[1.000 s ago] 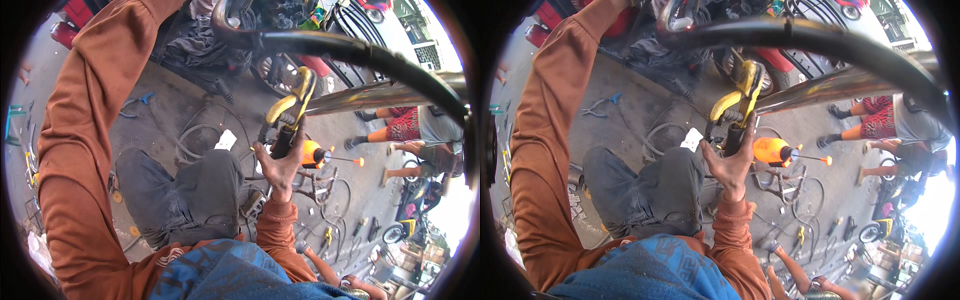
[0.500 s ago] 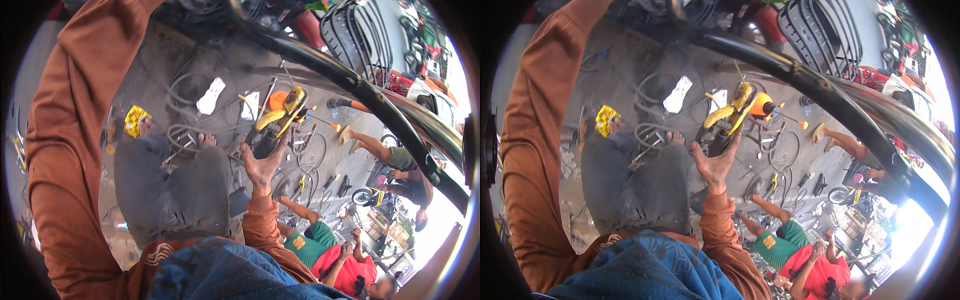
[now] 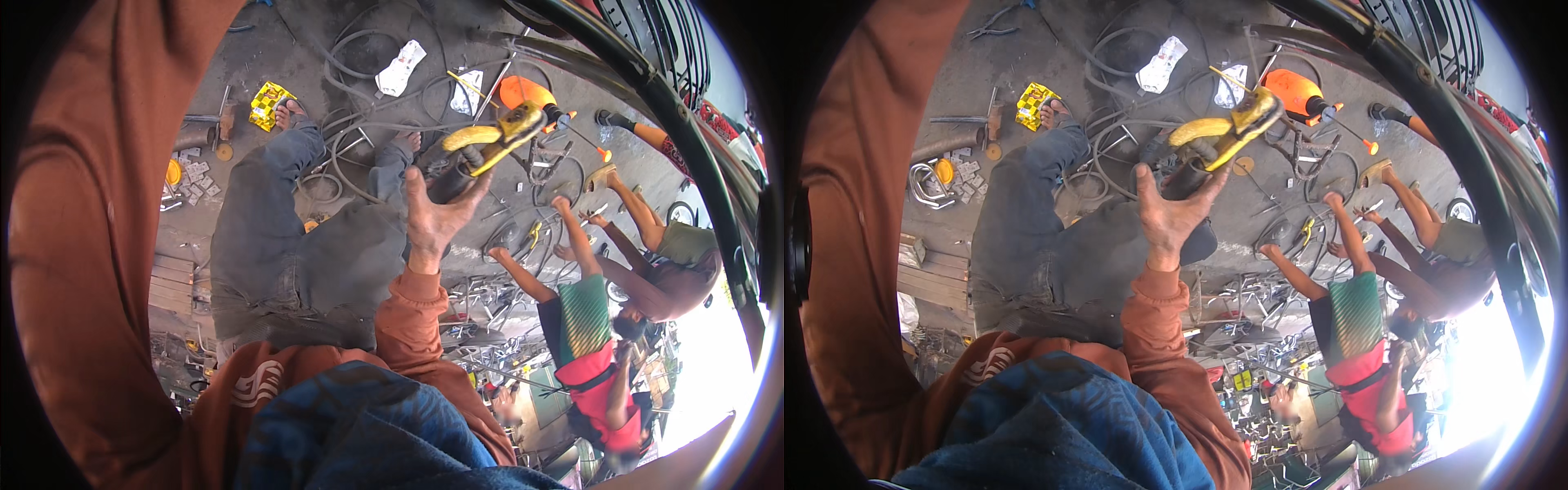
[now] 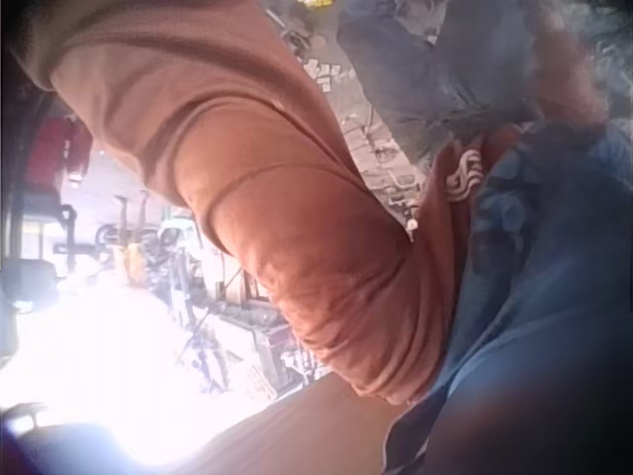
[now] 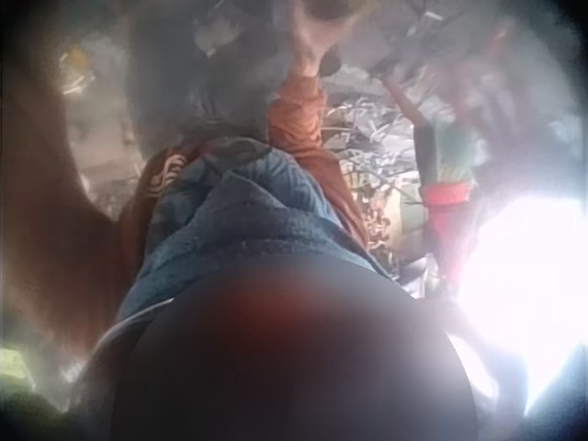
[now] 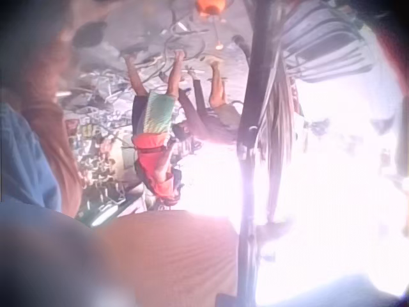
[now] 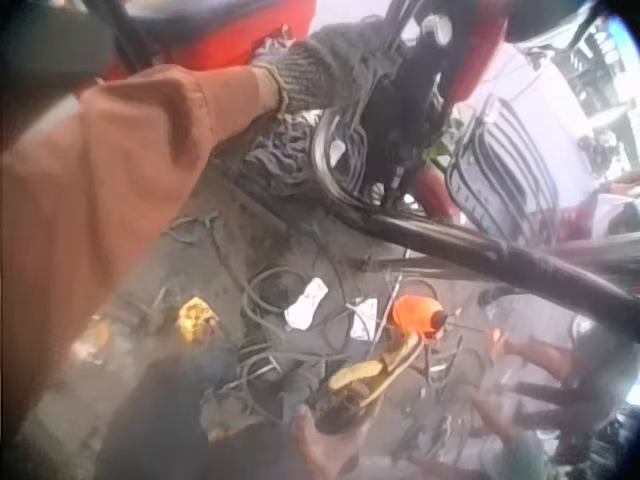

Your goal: The person welds a metal frame using a handheld welding tool, producing sparks. They then spray the welded area with a spray bottle and wipe it with a cloth. The person repeats welding and cleaning on different sections of the frame.

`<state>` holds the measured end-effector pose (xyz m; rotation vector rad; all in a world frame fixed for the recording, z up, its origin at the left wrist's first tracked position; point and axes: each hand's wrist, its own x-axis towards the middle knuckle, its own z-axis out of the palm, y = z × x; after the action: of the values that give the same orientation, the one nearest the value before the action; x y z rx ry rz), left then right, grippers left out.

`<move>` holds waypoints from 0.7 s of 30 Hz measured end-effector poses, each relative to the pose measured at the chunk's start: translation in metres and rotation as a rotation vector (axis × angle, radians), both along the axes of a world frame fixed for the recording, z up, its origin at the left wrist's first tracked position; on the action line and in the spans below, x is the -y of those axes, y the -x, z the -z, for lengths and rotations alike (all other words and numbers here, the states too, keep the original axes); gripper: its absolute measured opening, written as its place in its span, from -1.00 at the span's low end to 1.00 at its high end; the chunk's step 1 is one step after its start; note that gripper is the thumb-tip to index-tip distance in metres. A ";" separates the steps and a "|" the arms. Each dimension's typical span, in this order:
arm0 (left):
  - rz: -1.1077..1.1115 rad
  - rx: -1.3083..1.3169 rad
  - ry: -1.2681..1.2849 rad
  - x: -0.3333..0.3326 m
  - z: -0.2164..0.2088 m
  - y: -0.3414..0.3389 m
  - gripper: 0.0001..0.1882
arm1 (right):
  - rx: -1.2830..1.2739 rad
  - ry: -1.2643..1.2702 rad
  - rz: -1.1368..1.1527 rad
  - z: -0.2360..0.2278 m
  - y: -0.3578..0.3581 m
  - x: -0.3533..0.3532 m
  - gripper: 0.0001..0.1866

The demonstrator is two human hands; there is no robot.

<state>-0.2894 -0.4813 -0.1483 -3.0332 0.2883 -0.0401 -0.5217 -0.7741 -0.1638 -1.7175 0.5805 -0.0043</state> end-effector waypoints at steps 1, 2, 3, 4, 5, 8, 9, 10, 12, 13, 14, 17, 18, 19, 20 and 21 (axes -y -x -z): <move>-0.005 0.018 -0.033 -0.002 0.001 0.003 -0.81 | -0.045 -0.015 0.022 0.003 0.004 -0.002 0.17; -0.011 0.044 -0.063 -0.003 0.003 0.006 -0.81 | -0.022 -0.065 0.031 0.011 0.006 -0.006 0.16; -0.018 0.063 -0.087 -0.004 0.006 0.010 -0.82 | 0.020 -0.108 0.046 0.019 0.011 -0.009 0.14; -0.031 0.082 -0.113 -0.003 0.010 0.016 -0.82 | 0.049 -0.144 0.037 0.031 0.013 -0.011 0.13; -0.044 0.093 -0.144 -0.003 0.014 0.023 -0.82 | 0.063 -0.153 0.052 0.043 0.017 -0.013 0.06; 0.010 0.135 -0.256 -0.004 0.029 0.031 -0.83 | -0.110 -0.148 0.147 0.078 0.027 -0.015 0.02; 0.042 0.158 -0.296 -0.006 0.034 0.031 -0.83 | -0.007 -0.240 0.156 0.089 0.029 -0.017 -0.04; 0.077 0.185 -0.338 -0.009 0.038 0.029 -0.84 | -0.043 -0.321 0.231 0.096 0.037 -0.021 -0.05; 0.162 0.242 -0.420 -0.010 0.038 0.016 -0.84 | -0.050 -0.507 0.358 0.109 0.053 -0.030 -0.07; 0.205 0.286 -0.465 -0.010 0.030 0.003 -0.84 | -0.057 -0.513 0.417 0.117 0.058 -0.036 -0.10; 0.257 0.328 -0.514 -0.008 0.018 -0.010 -0.84 | -0.109 -0.462 0.488 0.122 0.067 -0.040 -0.11; 0.361 0.542 -0.725 -0.008 -0.057 -0.064 -0.84 | -0.079 -0.457 0.522 0.132 0.085 -0.044 -0.17; 0.377 0.621 -0.799 -0.011 -0.088 -0.081 -0.85 | -0.075 -0.474 0.507 0.131 0.091 -0.043 -0.20; 0.383 0.698 -0.866 -0.019 -0.117 -0.091 -0.85 | -0.080 -0.507 0.521 0.130 0.095 -0.041 -0.23; 0.456 0.808 -0.943 -0.028 -0.145 -0.101 -0.85 | -0.137 -0.544 0.546 0.127 0.098 -0.038 -0.27; 0.465 0.636 -1.039 -0.049 -0.150 -0.072 -0.81 | -0.085 -0.618 0.564 0.123 0.098 -0.036 -0.29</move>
<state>-0.2171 -0.4322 0.0013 -1.7645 0.6706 -0.6395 -0.6196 -0.7379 -0.2868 -0.9240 0.9964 -0.1392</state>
